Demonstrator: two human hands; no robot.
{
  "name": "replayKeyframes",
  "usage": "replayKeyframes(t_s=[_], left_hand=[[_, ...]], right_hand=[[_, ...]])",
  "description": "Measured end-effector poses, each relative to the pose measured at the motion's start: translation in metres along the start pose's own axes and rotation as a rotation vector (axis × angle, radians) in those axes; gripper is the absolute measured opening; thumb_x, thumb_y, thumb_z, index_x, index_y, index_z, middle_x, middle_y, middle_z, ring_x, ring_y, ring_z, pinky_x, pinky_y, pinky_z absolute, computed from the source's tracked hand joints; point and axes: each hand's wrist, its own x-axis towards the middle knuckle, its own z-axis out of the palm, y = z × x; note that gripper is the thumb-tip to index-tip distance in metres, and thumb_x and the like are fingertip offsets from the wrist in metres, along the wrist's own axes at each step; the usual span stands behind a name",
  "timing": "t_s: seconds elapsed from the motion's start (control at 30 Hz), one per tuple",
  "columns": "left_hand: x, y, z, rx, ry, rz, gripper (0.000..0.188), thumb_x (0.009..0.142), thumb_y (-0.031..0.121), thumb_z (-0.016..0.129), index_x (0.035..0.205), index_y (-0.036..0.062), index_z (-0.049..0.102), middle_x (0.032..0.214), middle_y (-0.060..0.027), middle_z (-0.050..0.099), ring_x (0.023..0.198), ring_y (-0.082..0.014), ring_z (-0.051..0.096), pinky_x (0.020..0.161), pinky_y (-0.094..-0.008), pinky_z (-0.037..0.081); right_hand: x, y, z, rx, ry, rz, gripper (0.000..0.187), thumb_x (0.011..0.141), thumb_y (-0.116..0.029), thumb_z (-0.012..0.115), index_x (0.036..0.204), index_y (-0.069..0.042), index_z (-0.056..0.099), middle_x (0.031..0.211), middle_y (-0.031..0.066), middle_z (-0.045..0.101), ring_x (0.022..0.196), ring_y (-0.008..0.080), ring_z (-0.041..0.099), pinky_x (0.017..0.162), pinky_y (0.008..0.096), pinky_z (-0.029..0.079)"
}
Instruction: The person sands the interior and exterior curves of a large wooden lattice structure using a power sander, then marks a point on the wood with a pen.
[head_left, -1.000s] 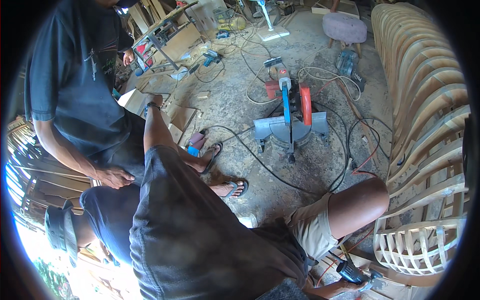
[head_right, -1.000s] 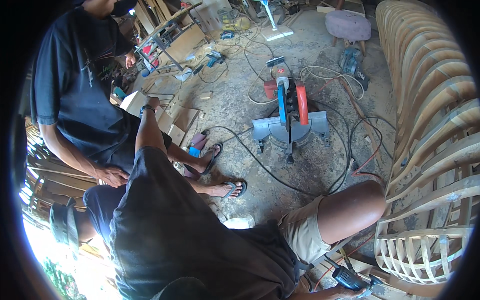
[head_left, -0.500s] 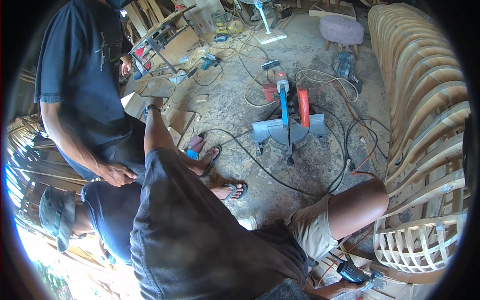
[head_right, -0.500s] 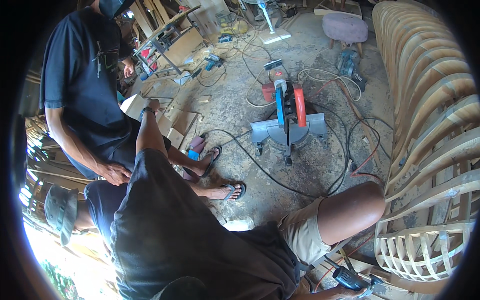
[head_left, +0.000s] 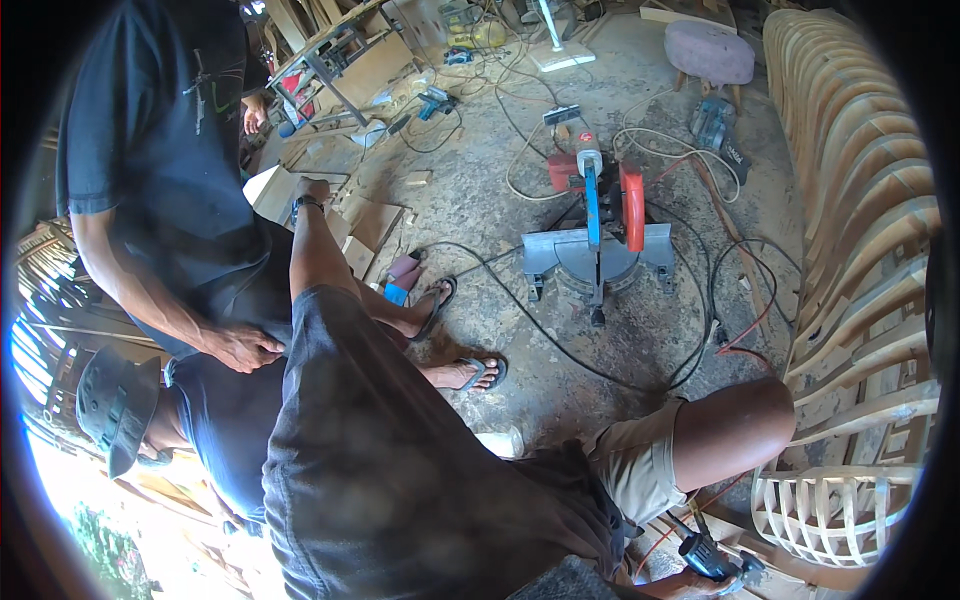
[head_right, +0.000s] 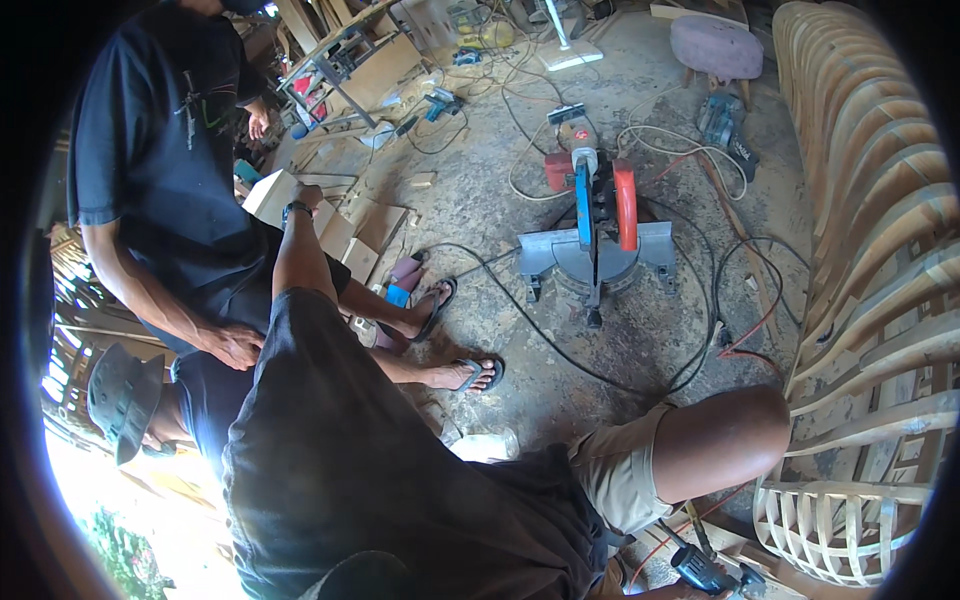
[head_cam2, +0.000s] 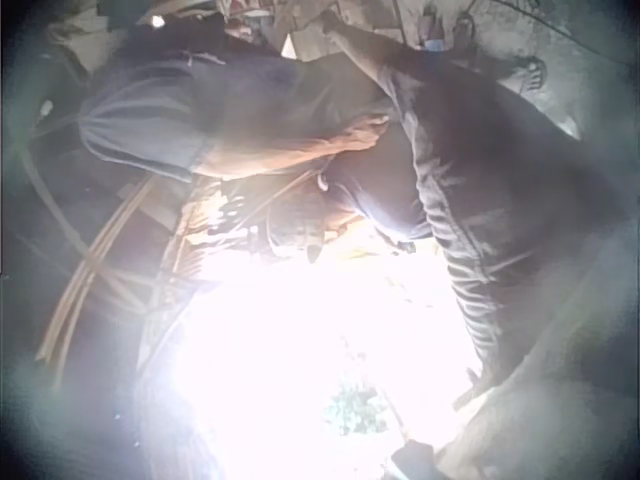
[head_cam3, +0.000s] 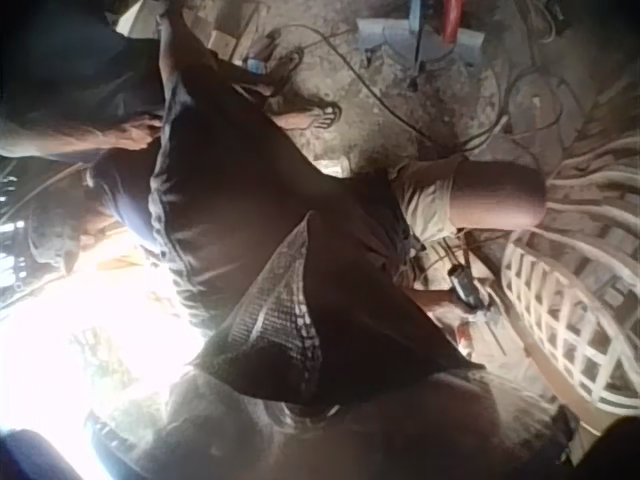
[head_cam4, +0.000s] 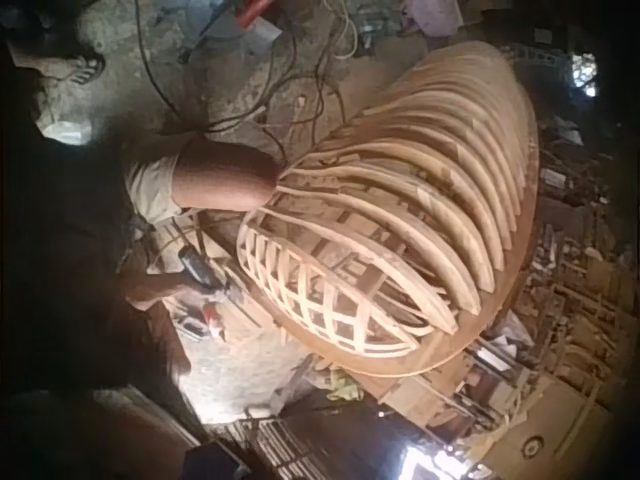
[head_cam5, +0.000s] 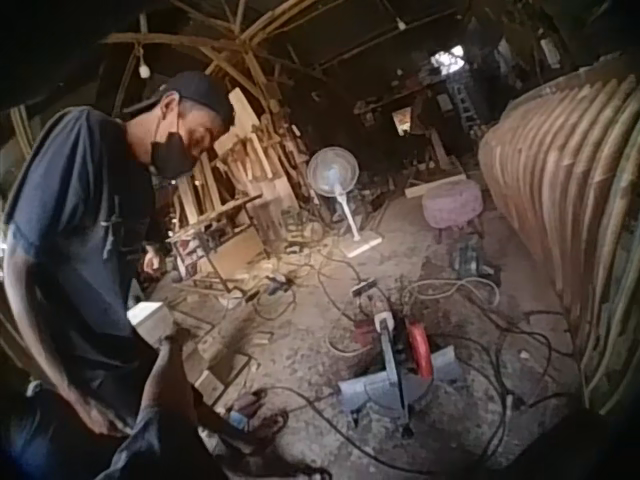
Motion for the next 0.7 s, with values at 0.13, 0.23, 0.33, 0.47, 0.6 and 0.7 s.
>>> replayKeyframes(t_s=[0.13, 0.23, 0.33, 0.47, 0.6, 0.7], left_hand=[[0.01, 0.001, 0.003, 0.017, 0.0, 0.007, 0.05, 0.084, 0.015, 0.051, 0.131, 0.0001, 0.051, 0.095, -0.0185, 0.07, 0.073, -0.0312, 0.069, 0.058, -0.0399, 0.056], [0.015, -0.001, 0.007, 0.029, -0.005, 0.009, 0.051, 0.084, 0.016, 0.051, 0.133, -0.0001, 0.05, 0.095, -0.0187, 0.07, 0.072, -0.0311, 0.069, 0.058, -0.0398, 0.056], [0.019, -0.001, 0.008, 0.051, -0.009, 0.023, 0.053, 0.084, 0.016, 0.051, 0.134, -0.0004, 0.049, 0.095, -0.0188, 0.07, 0.072, -0.031, 0.069, 0.058, -0.0397, 0.056], [0.037, 0.028, -0.025, 0.113, 0.036, 0.089, 0.055, 0.083, 0.016, 0.051, 0.135, -0.0007, 0.048, 0.095, -0.0191, 0.069, 0.071, -0.0309, 0.069, 0.058, -0.0395, 0.056], [0.033, 0.064, -0.016, 0.178, -0.026, 0.142, 0.066, 0.083, 0.021, 0.054, 0.145, 0.0015, 0.04, 0.118, -0.0237, 0.064, 0.101, -0.034, 0.065, 0.083, -0.0404, 0.052], [0.041, 0.085, -0.022, 0.204, 0.032, 0.187, 0.068, 0.084, 0.02, 0.053, 0.148, 0.0016, 0.037, 0.114, -0.0243, 0.066, 0.091, -0.0329, 0.068, 0.074, -0.0387, 0.055]], right_hand=[[0.001, -0.007, 0.019, 0.01, -0.002, 0.058, 0.09, 0.077, -0.029, 0.083, 0.144, -0.004, 0.028, 0.113, 0.0201, 0.057, 0.093, 0.0376, 0.059, 0.078, 0.0506, 0.047], [0.003, -0.012, 0.032, 0.028, -0.005, 0.1, 0.087, 0.077, -0.029, 0.082, 0.142, -0.004, 0.029, 0.111, 0.0195, 0.057, 0.092, 0.0367, 0.059, 0.077, 0.0498, 0.047], [0.004, -0.018, 0.045, 0.057, -0.012, 0.147, 0.084, 0.078, -0.029, 0.082, 0.14, -0.004, 0.031, 0.11, 0.0189, 0.057, 0.092, 0.0359, 0.059, 0.077, 0.049, 0.048], [-0.003, -0.023, 0.07, 0.121, -0.019, 0.239, 0.081, 0.078, -0.029, 0.081, 0.138, -0.005, 0.032, 0.108, 0.0181, 0.057, 0.09, 0.0348, 0.059, 0.076, 0.048, 0.048], [0.016, -0.037, 0.08, 0.138, -0.037, 0.249, 0.077, 0.079, -0.029, 0.08, 0.136, -0.005, 0.034, 0.107, 0.0172, 0.058, 0.089, 0.0336, 0.059, 0.075, 0.0469, 0.048], [0.017, -0.044, 0.09, 0.168, -0.044, 0.289, 0.074, 0.079, -0.029, 0.08, 0.134, -0.005, 0.036, 0.105, 0.0166, 0.058, 0.088, 0.0328, 0.059, 0.075, 0.0461, 0.048]])
